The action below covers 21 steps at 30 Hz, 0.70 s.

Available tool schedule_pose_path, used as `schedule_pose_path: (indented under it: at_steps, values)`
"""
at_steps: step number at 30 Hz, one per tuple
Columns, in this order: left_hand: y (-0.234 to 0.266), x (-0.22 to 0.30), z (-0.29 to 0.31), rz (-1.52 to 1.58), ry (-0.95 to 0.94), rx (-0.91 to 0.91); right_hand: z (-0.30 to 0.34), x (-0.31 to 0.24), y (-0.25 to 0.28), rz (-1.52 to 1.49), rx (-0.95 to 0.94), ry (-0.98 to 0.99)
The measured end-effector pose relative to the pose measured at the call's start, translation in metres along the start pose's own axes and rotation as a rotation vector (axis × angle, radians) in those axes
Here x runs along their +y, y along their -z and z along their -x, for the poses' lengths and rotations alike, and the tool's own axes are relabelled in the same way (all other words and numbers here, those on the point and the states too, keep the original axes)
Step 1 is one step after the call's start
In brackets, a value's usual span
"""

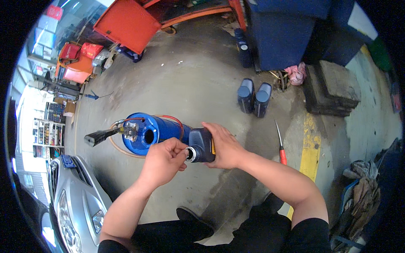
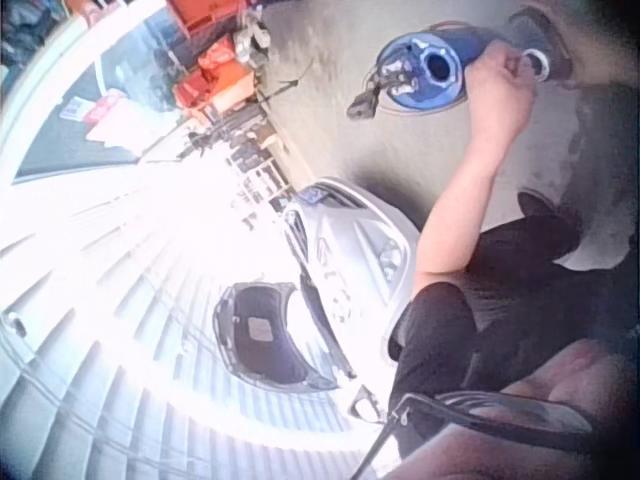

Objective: The person retrieves a funnel and a blue fluid transfer pump, then uses the pump to draw fluid from a large blue drum and dispense it into several smaller bottles. The person then carries the pump to a car with an open hood and positions the pump over the engine bay.

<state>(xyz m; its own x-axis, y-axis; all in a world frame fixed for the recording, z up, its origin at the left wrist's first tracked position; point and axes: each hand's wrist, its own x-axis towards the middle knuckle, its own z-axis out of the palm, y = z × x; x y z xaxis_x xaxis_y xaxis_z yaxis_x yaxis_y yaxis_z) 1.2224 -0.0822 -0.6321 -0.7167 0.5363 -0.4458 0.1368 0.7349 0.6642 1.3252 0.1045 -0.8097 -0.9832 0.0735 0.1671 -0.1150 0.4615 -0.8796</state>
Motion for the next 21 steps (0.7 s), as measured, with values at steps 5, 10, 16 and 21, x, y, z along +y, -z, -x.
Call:
schedule_pose_path:
  at_steps: [5, 10, 16, 21]
  values:
    - [0.060, 0.014, 0.063, -0.108, 0.012, -0.043, -0.023, -0.042, 0.012, 0.139, 0.044, 0.044]
    - [0.079, 0.000, 0.181, -0.514, -0.038, -0.483, -0.058, -0.070, 0.018, 0.328, -0.074, -0.065]
    - [0.045, -0.071, 0.213, -0.340, -0.208, -0.358, -0.104, -0.115, 0.031, 0.711, -0.196, -0.002]
    - [0.038, -0.102, 0.221, -0.380, -0.217, -0.536, -0.156, -0.179, 0.033, 1.213, -0.382, 0.064]
